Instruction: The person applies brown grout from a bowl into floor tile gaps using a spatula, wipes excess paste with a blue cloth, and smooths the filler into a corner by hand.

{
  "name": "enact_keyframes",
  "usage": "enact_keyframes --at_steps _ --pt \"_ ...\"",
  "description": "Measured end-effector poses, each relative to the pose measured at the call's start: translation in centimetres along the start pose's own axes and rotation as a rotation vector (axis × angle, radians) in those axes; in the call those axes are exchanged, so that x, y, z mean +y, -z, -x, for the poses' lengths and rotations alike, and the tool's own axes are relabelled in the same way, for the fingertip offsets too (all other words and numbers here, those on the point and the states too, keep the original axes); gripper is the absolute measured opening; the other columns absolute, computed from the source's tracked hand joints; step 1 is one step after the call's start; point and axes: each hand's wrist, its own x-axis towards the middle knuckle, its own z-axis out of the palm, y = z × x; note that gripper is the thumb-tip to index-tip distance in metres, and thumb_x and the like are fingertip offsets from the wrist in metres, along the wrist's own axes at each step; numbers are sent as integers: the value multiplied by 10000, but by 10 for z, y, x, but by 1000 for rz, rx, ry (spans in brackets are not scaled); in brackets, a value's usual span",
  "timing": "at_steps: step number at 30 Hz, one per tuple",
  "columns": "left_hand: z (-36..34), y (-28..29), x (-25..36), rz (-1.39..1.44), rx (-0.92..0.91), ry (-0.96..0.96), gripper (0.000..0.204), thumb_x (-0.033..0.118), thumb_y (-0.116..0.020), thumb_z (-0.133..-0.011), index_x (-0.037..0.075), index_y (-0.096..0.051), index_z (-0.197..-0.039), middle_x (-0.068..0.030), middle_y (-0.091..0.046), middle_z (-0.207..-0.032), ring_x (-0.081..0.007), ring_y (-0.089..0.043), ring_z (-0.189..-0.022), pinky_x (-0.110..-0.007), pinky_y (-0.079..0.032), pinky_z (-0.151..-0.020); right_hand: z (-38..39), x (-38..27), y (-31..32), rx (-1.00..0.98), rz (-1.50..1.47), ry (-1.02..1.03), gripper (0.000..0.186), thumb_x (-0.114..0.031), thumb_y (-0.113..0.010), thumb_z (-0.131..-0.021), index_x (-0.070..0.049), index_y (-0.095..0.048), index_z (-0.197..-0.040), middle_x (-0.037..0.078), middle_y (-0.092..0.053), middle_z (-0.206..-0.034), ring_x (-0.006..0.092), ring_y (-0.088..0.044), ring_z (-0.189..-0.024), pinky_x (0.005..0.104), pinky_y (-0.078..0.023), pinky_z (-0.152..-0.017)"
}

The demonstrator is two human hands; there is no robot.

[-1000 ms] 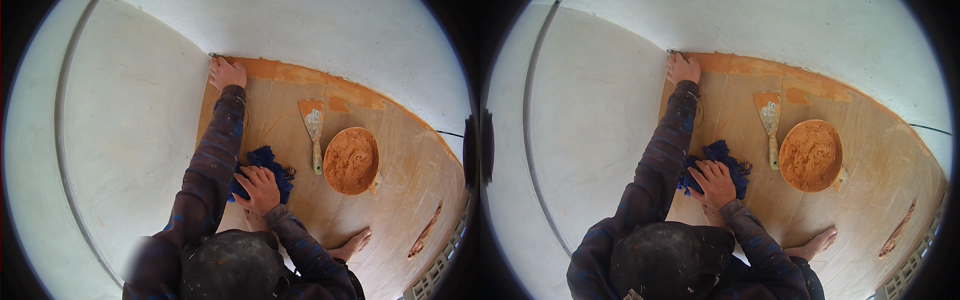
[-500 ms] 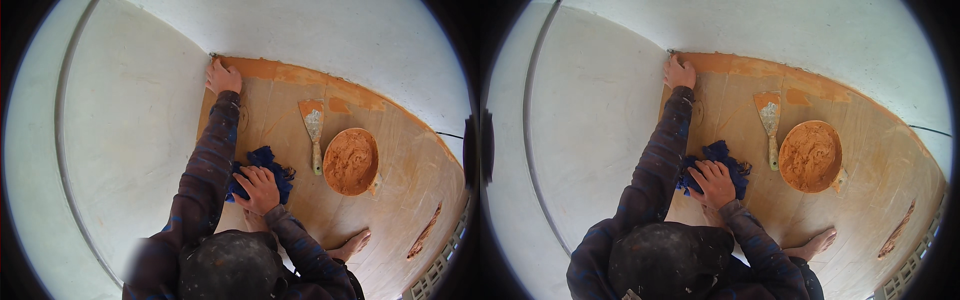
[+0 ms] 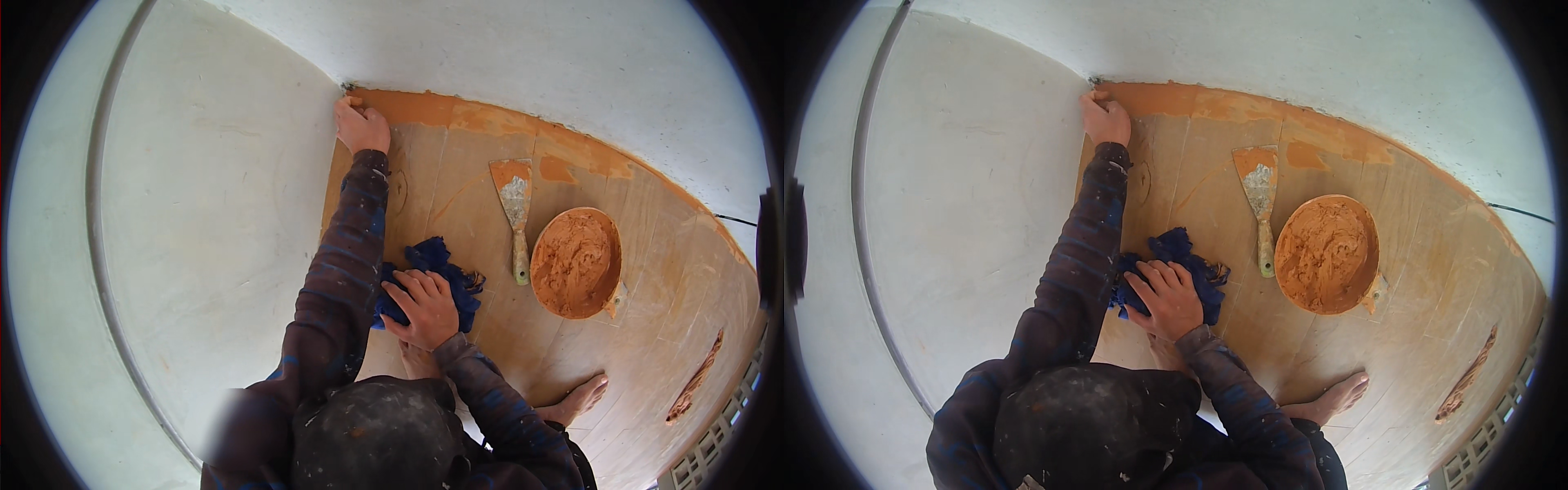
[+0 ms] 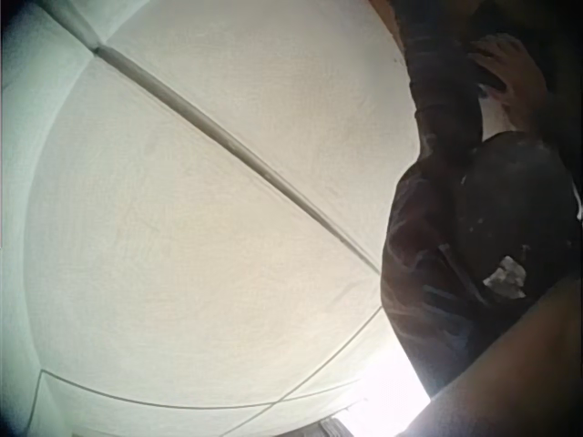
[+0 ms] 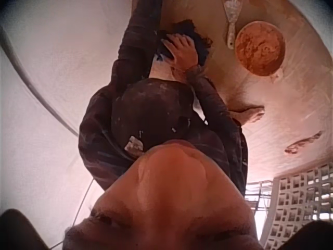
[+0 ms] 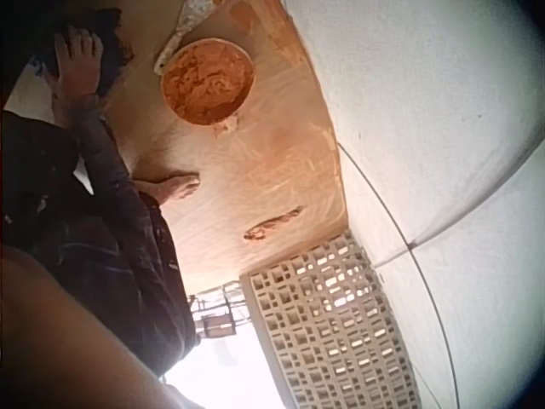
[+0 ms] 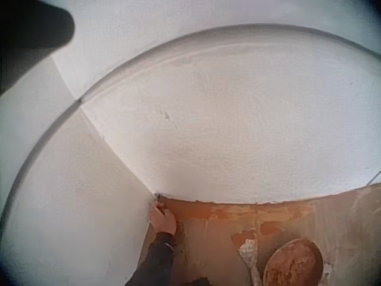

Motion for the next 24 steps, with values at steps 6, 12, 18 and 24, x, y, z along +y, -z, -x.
enact_keyframes --at_steps 6,12,18,24 --pt "11 -1 8 -136 17 -81 423 28 -568 -850 18 -492 -1266 -163 -602 -1216 -353 -475 -1230 -482 -316 -1093 0 1 0 6 10 -11 552 -362 -808 -778 -134 -667 -1260 87 -628 -1318 279 -567 -1247 485 -402 -1084" --pt "12 -7 3 -178 -11 -127 450 44 -590 -838 33 -478 -1273 -169 -584 -1267 -357 -453 -1274 -489 -265 -1127 0 1 2 10 14 -19 529 -360 -806 -774 -140 -679 -1238 75 -639 -1304 273 -574 -1242 483 -404 -1081" --pt "16 -22 -2 -163 14 -178 397 44 -601 -825 51 -482 -1204 -172 -569 -1281 -346 -436 -1338 -548 -225 -1119 -1 1 1 16 8 -21 525 -354 -811 -765 -130 -679 -1221 81 -640 -1302 278 -574 -1240 486 -404 -1080" --pt "30 -31 12 -168 -50 -247 429 35 -610 -825 43 -459 -1226 -195 -546 -1308 -396 -327 -1481 -569 -200 -1133 -2 -1 0 29 -9 -11 526 -340 -827 -741 -121 -680 -1197 82 -635 -1303 282 -573 -1237 493 -403 -1079"
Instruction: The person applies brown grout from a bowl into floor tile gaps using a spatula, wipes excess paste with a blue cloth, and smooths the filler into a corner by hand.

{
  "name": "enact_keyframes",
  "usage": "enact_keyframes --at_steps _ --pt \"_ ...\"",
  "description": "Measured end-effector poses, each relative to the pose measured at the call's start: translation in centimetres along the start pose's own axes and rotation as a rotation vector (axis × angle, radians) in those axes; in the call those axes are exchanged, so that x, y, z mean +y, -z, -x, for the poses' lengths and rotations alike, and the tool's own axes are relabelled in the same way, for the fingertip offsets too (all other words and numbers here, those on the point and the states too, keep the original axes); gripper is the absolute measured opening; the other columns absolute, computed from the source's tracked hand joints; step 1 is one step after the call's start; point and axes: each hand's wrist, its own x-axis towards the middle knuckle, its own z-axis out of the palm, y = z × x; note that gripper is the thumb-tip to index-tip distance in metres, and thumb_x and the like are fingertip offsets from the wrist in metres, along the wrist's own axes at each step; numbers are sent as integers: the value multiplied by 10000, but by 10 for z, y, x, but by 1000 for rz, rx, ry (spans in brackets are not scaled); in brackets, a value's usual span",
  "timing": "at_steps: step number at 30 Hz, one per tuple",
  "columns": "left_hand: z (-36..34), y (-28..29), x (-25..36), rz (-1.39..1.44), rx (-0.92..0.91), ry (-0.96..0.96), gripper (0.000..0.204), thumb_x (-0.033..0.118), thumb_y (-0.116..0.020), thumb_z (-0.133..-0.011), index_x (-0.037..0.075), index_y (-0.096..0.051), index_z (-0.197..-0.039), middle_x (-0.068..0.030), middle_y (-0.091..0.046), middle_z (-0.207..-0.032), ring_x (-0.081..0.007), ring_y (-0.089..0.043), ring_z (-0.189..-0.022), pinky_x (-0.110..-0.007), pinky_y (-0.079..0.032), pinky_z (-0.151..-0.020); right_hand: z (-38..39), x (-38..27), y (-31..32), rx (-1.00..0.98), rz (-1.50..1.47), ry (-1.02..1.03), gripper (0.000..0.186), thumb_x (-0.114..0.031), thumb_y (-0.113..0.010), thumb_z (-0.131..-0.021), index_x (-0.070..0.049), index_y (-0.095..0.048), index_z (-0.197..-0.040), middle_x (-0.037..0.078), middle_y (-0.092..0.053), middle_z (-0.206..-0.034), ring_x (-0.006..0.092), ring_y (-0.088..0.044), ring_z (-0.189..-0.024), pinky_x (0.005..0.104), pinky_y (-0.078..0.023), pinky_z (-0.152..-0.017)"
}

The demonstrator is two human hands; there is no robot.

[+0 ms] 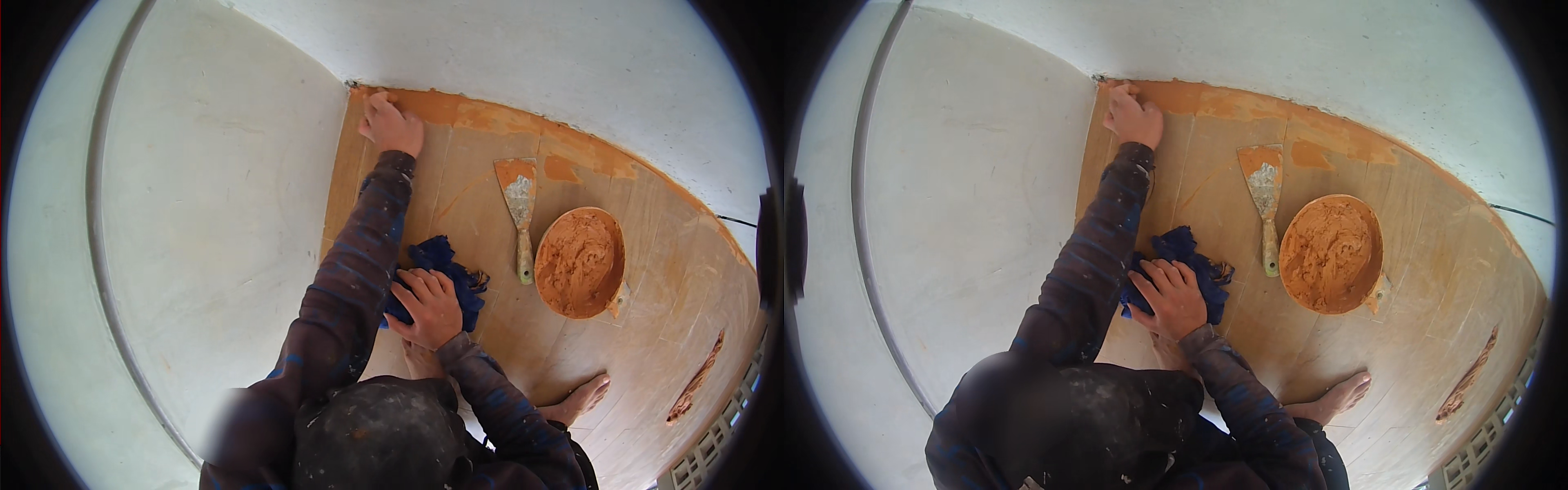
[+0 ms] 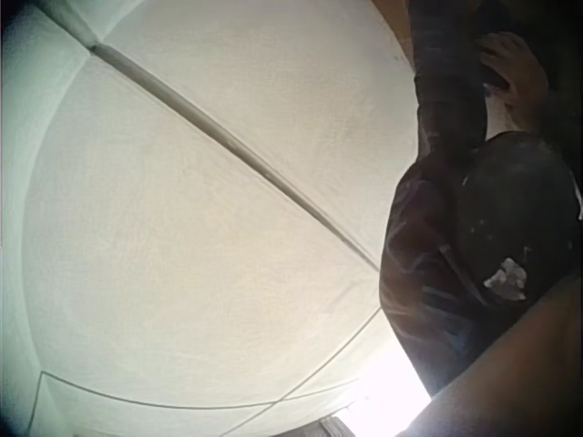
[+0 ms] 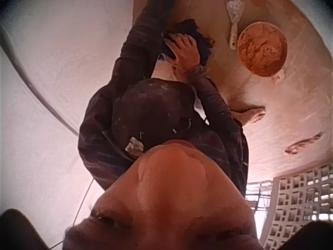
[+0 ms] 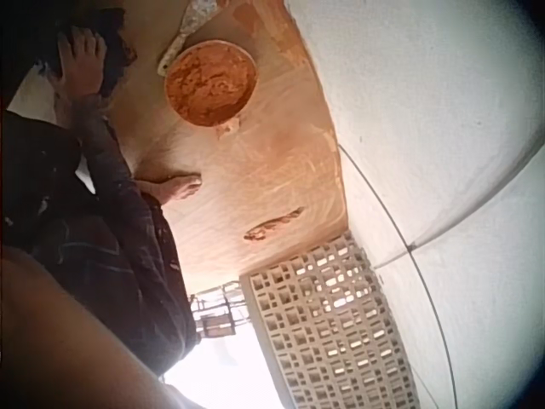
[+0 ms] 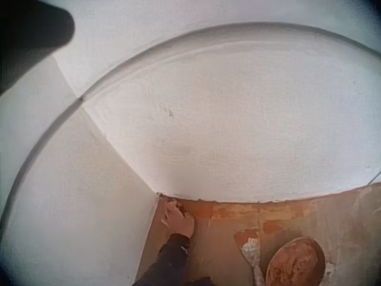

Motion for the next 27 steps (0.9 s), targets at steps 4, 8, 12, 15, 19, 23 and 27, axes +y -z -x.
enact_keyframes --at_steps 4,8,12,15,19,23,27 --pt "16 -8 23 26 -53 -12 449 34 -623 -822 26 -441 -1232 -224 -540 -1327 -429 -287 -1502 -588 -194 -1136 2 3 1 -26 33 10 563 -344 -826 -749 -111 -663 -1236 91 -622 -1307 281 -564 -1240 486 -408 -1074" --pt "24 -3 36 -34 -80 -31 466 35 -644 -817 7 -427 -1229 -229 -545 -1317 -450 -273 -1503 -594 -192 -1138 1 0 -3 -32 24 24 559 -346 -828 -746 -103 -661 -1221 92 -622 -1293 284 -566 -1234 491 -408 -1070" --pt "29 5 59 24 -180 -112 471 35 -660 -813 7 -437 -1228 -222 -587 -1244 -448 -308 -1477 -578 -205 -1123 0 3 5 -19 54 24 553 -347 -823 -751 -95 -659 -1215 94 -623 -1275 289 -566 -1231 495 -405 -1071" --pt "38 6 46 30 -198 -140 455 23 -654 -806 17 -458 -1216 -195 -613 -1200 -408 -407 -1396 -549 -226 -1103 2 0 -5 -30 35 28 550 -347 -819 -757 -95 -656 -1218 96 -623 -1274 291 -566 -1230 495 -403 -1072" --pt "45 13 42 210 -158 -188 439 5 -629 -798 36 -475 -1209 -155 -615 -1193 -357 -484 -1300 -528 -242 -1091 1 -1 -2 -36 36 26 554 -348 -816 -761 -101 -655 -1230 100 -623 -1280 291 -564 -1229 496 -402 -1075" --pt "50 16 30 217 -64 -85 447 -6 -605 -787 57 -491 -1215 -129 -609 -1216 -323 -517 -1233 -510 -261 -1076 3 0 2 -37 45 12 557 -347 -813 -761 -104 -657 -1237 103 -620 -1292 295 -560 -1233 498 -401 -1078" --pt "40 13 9 81 -1 -106 479 68 -628 -784 42 -490 -1242 -155 -603 -1231 -354 -509 -1236 -531 -262 -1067 4 2 -6 3 38 32 548 -337 -815 -750 -100 -661 -1220 102 -617 -1298 309 -554 -1230 493 -396 -1079"
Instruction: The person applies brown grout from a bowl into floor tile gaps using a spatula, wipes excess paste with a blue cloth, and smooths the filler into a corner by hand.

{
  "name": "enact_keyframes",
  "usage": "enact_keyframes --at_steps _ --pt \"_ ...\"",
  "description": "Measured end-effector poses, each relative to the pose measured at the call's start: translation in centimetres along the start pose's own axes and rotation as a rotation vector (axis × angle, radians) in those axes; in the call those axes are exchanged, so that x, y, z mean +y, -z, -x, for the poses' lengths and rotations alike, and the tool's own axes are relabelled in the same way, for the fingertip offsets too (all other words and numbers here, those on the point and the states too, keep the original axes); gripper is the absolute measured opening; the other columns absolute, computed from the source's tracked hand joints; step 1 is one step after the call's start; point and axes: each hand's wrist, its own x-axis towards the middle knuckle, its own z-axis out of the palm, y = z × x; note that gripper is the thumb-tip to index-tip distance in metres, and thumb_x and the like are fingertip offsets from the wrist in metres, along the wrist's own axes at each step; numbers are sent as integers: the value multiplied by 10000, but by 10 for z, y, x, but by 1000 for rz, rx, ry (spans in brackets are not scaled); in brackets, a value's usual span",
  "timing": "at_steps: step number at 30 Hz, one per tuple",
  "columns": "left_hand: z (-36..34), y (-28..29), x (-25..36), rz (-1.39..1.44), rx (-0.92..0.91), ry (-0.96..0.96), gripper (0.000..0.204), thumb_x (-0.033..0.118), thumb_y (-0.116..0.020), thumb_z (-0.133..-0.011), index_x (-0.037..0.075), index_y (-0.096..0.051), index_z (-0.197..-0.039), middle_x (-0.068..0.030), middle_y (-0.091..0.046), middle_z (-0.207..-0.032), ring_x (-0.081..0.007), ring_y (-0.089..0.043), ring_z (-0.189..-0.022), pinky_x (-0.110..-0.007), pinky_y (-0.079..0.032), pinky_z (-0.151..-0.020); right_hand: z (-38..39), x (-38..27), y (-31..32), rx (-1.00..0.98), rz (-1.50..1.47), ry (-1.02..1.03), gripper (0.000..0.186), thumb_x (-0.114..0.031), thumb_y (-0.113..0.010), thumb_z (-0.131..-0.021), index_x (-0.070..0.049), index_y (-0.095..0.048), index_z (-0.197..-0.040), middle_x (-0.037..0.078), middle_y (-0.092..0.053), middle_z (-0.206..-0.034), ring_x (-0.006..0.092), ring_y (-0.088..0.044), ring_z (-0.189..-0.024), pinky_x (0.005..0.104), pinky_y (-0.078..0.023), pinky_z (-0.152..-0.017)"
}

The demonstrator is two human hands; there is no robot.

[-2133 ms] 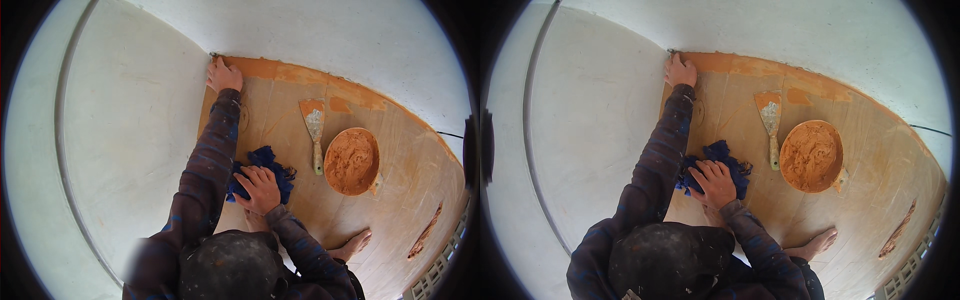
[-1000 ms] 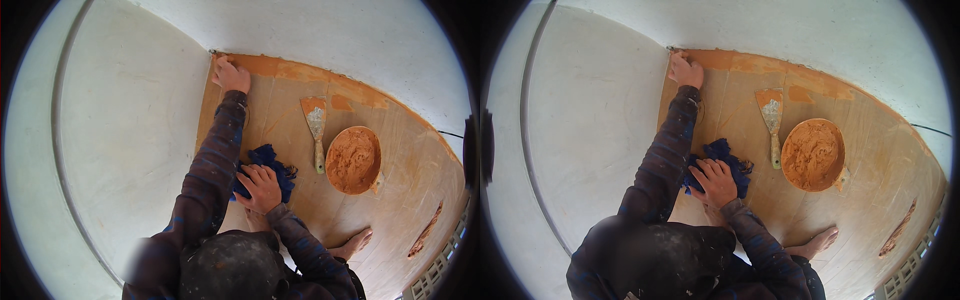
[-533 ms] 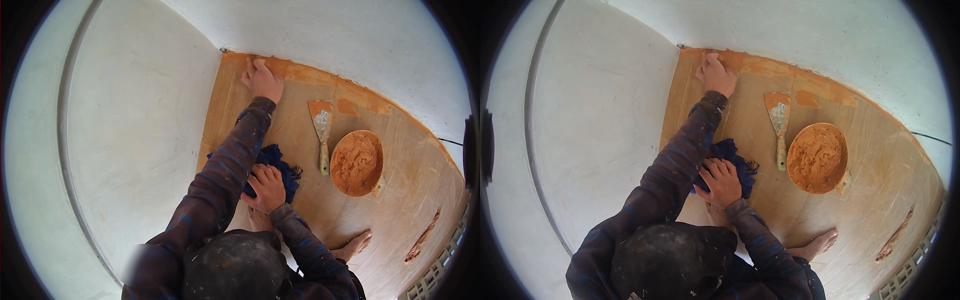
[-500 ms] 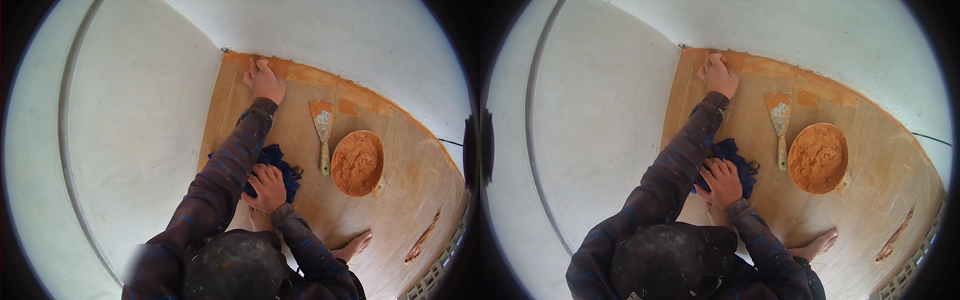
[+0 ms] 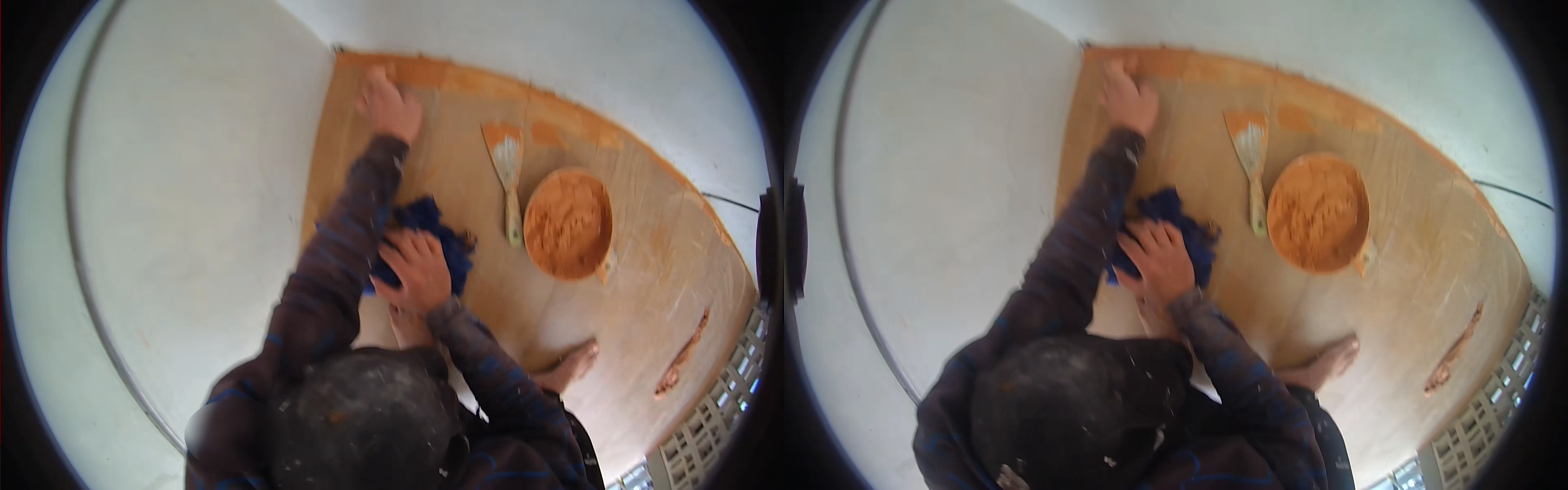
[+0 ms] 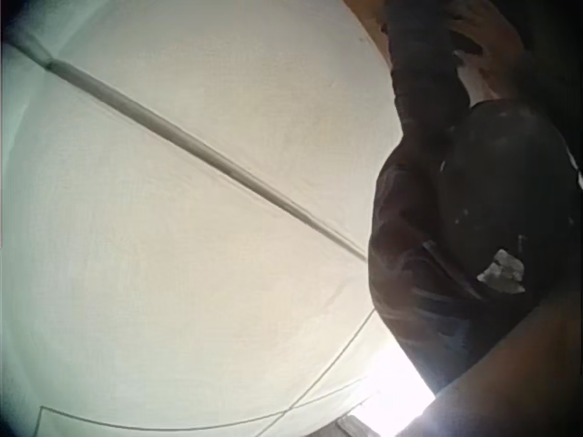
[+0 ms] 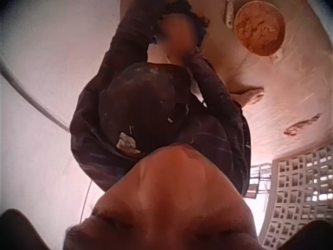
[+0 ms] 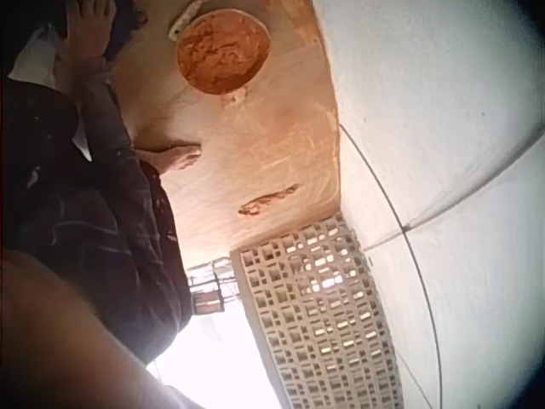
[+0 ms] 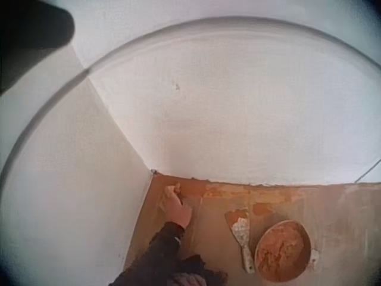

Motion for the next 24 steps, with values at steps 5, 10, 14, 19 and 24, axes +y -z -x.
enact_keyframes --at_steps 5,10,14,19,24 --pt "-33 -23 6 -15 -158 195 651 148 -686 -836 44 -406 -1414 -259 -469 -1473 -457 -378 -1401 -626 -219 -1166 -2 1 1 15 -28 13 548 -310 -835 -693 -81 -674 -1164 109 -626 -1239 311 -559 -1213 487 -401 -1059" --pt "-13 -38 26 -38 -102 158 591 201 -698 -860 -7 -442 -1351 -262 -507 -1368 -425 -410 -1354 -597 -237 -1137 0 4 -6 -5 14 38 545 -308 -855 -642 -66 -691 -1103 114 -626 -1207 319 -565 -1208 495 -403 -1054" --pt "-1 -42 40 -45 -105 171 706 318 -771 -867 15 -403 -1388 -233 -504 -1381 -410 -363 -1386 -579 -231 -1142 10 1 -8 21 23 21 531 -282 -827 -680 -68 -707 -1151 126 -651 -1227 344 -569 -1223 507 -400 -1061" --pt "9 -48 62 84 38 82 547 99 -648 -769 -55 -460 -1259 -216 -595 -1219 -379 -453 -1296 -558 -256 -1072 6 3 -4 55 -24 12 499 -259 -748 -802 -92 -691 -1268 137 -655 -1318 365 -556 -1278 527 -387 -1084" --pt "26 -59 91 168 -4 71 538 52 -693 -744 -31 -415 -1197 -192 -591 -1221 -373 -388 -1364 -577 -243 -1070 19 3 -14 52 -239 -291 459 -279 -707 -875 -116 -676 -1303 114 -628 -1379 344 -525 -1330 527 -375 -1103"
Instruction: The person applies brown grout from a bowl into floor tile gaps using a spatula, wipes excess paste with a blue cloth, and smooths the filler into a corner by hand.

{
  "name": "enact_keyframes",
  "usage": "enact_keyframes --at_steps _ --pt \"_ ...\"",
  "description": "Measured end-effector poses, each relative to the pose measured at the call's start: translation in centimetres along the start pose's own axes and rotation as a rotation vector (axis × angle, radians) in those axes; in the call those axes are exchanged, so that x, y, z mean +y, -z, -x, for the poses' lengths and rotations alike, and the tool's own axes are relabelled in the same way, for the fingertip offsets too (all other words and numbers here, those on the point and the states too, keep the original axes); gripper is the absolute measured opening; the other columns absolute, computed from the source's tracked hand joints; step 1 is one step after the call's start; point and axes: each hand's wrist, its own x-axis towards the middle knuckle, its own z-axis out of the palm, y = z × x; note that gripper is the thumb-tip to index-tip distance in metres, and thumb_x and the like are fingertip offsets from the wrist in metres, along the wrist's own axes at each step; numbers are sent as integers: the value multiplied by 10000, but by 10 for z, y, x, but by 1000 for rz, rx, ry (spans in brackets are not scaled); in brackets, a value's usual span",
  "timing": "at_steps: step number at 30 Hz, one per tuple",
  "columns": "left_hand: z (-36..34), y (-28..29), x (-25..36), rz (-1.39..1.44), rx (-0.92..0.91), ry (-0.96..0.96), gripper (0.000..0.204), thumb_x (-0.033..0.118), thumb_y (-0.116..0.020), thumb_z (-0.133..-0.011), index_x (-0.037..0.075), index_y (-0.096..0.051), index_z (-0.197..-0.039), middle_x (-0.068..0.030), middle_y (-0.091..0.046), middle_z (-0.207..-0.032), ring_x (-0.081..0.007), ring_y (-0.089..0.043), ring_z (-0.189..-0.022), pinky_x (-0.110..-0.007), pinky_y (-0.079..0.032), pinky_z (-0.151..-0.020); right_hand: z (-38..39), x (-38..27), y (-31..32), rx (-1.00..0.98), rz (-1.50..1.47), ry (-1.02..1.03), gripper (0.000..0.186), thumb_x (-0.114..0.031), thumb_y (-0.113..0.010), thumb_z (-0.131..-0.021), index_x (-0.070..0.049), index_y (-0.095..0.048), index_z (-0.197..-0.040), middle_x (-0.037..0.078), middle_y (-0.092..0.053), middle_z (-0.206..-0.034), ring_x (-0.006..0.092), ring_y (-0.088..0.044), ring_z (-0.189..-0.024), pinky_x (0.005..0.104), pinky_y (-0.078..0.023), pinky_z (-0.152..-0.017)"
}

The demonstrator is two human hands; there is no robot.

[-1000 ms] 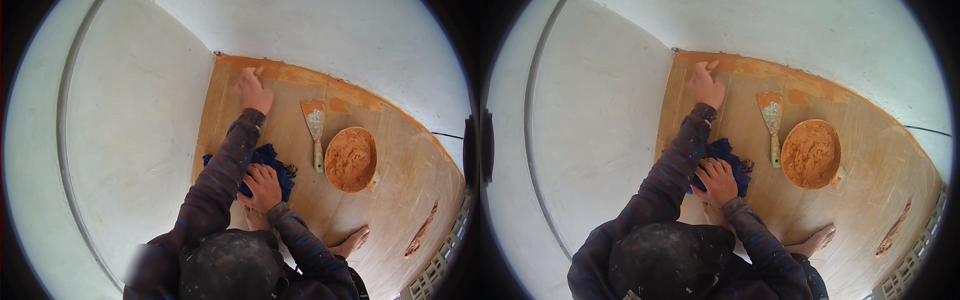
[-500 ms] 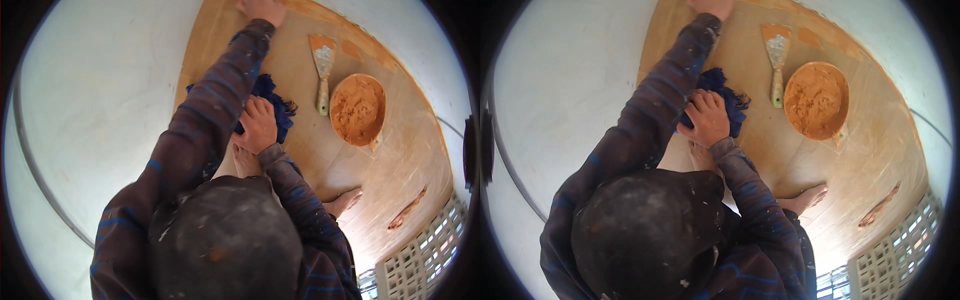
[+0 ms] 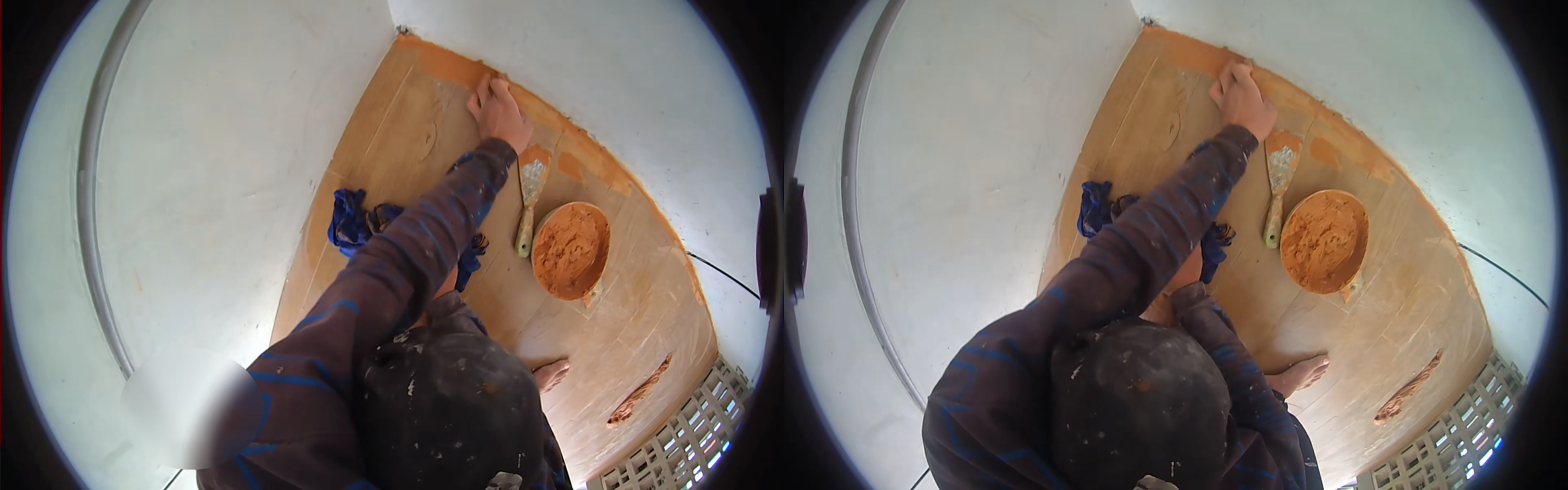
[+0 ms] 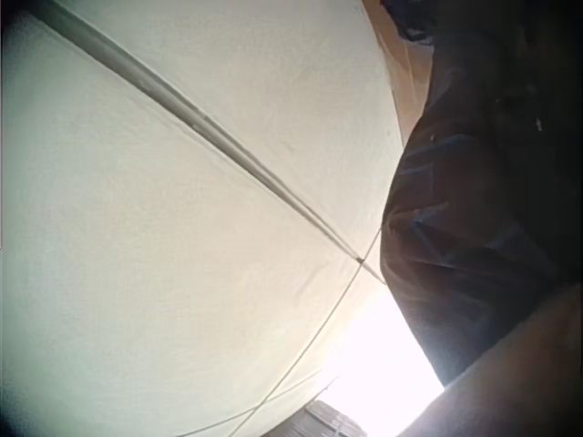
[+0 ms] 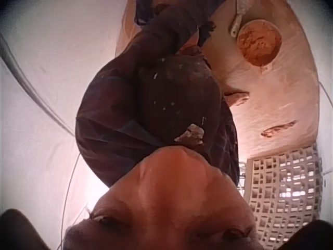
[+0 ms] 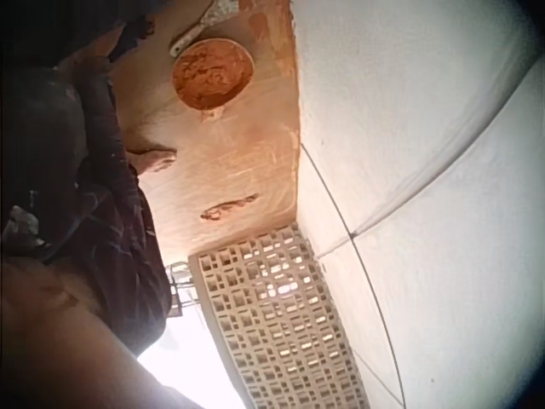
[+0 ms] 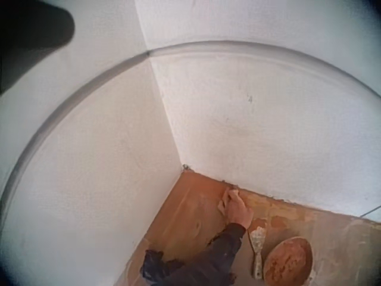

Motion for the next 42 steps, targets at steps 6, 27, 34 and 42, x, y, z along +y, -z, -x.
enact_keyframes --at_steps 6,27,34,42 --pt "9 10 29 61 -93 41 524 15 -676 -759 -27 -418 -1212 -184 -571 -1242 -359 -429 -1318 -563 -263 -1064 9 14 -9 -18 -266 -241 453 -295 -709 -883 -126 -677 -1302 98 -620 -1389 323 -513 -1347 518 -368 -1111" --pt "-12 9 13 -327 -96 -35 496 30 -735 -748 -44 -446 -1145 -196 -611 -1150 -342 -480 -1149 -477 -314 -1013 1 -2 -3 -74 32 52 475 -287 -719 -864 -91 -670 -1294 123 -630 -1348 341 -525 -1304 495 -372 -1104" --pt "-5 33 28 -109 -108 -51 522 16 -684 -772 -5 -463 -1244 -207 -568 -1252 -368 -482 -1211 -507 -326 -1008 -2 -2 4 -67 -144 -78 514 -297 -733 -847 -75 -654 -1304 133 -621 -1349 337 -531 -1285 499 -375 -1103" --pt "-63 65 -41 -409 -35 108 531 89 -693 -816 -24 -429 -1263 -198 -598 -1241 -374 -448 -1263 -538 -300 -1028 -18 -14 13 -73 252 293 636 -299 -824 -661 -65 -675 -1233 139 -619 -1301 336 -544 -1250 518 -381 -1096"
